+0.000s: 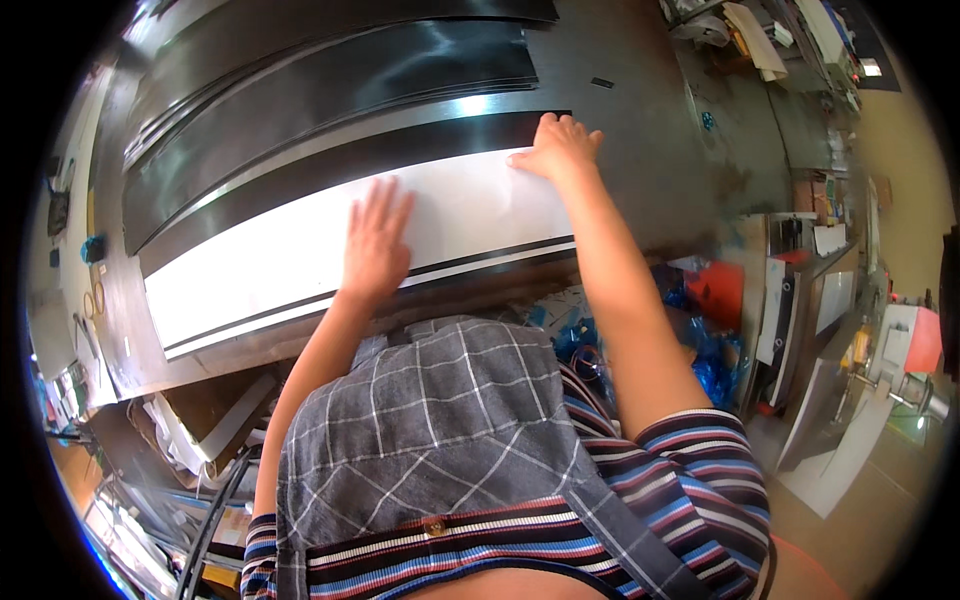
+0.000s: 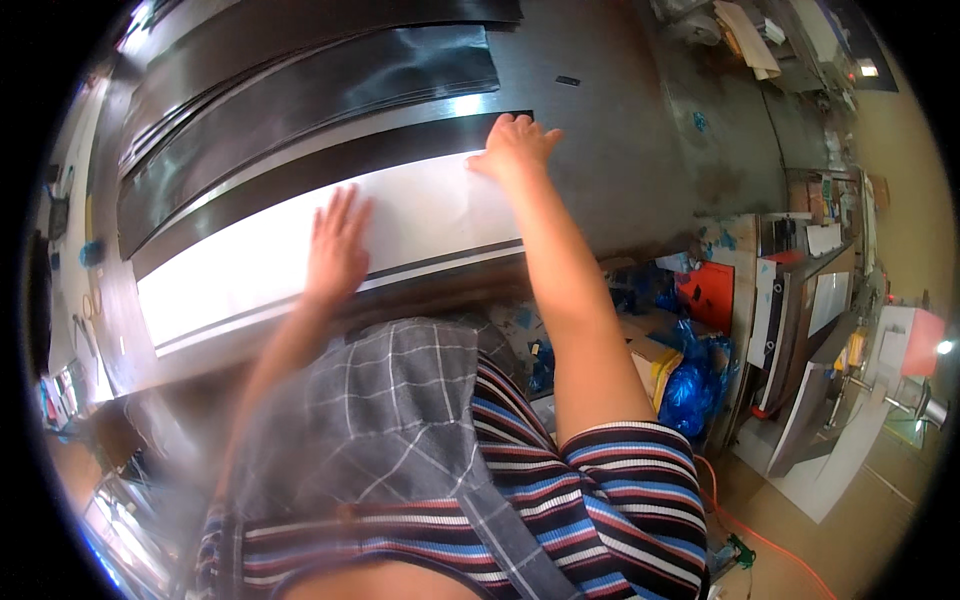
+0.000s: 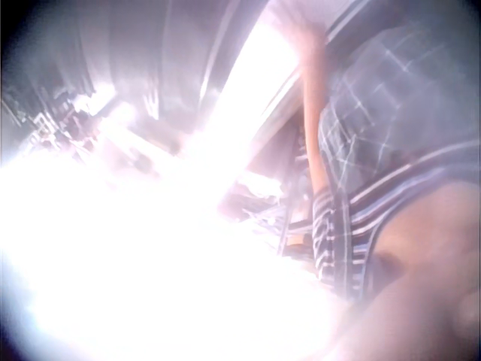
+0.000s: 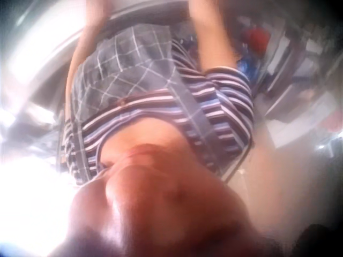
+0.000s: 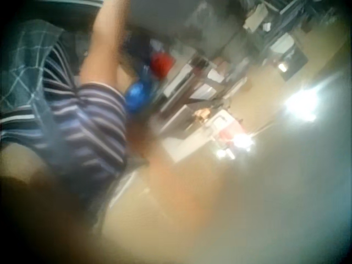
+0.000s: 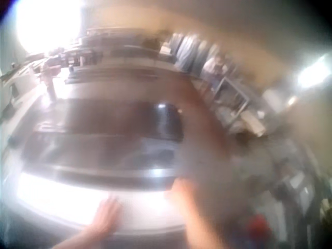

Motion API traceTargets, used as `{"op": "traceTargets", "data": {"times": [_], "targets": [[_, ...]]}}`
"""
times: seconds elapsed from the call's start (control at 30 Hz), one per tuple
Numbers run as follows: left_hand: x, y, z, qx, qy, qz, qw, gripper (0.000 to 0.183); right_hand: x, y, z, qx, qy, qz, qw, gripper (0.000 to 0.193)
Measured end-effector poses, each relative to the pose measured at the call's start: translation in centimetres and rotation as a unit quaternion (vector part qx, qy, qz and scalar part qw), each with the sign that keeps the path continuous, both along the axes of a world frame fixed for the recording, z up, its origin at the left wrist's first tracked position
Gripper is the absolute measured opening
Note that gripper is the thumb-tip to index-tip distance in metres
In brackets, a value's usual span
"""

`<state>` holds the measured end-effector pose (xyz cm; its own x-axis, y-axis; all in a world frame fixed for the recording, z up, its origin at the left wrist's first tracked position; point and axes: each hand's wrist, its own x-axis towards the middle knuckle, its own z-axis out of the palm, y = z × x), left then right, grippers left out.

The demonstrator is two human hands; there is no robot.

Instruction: The person is peeling a protective film from metal sheets and then aligning and smoothing them on a white surface at a workstation.

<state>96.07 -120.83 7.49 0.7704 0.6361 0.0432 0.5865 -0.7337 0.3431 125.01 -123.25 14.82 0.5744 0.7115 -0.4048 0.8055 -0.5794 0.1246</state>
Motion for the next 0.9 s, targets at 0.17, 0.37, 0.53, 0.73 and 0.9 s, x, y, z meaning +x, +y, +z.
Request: {"op": "traceTargets", "data": {"times": [0.17, 0.37, 0.53, 0.73, 0.9], "targets": [[1.8, -1.0, 0.0, -0.012, 0.029, -0.048, 0.998, 0.062, -7.7, -1.2, -4.9, 0.179, -0.044, 0.11, 0.977, 0.065], [2.1, -1.1, -1.4, 0.006, 0.058, -0.043, 0.997, 0.069, -16.4, -1.3, -8.3, 0.389, 0.173, 0.128, 0.896, 0.073], [1.9, -1.4, 0.6, 0.021, 0.087, -0.044, 0.995, 0.071, -11.3, -5.3, -7.5, 0.381, 0.091, 0.044, 0.919, 0.083], [-9.7, 3.0, -2.8, 0.065, 0.124, 0.285, 0.948, 0.07, -6.0, -10.8, -7.0, 0.284, -0.047, -0.086, 0.954, 0.088], [-22.0, 9.9, -4.9, 0.029, 0.154, 0.482, 0.862, 0.072, -6.0, -11.7, -7.9, 0.286, -0.045, -0.122, 0.95, 0.087]]}}
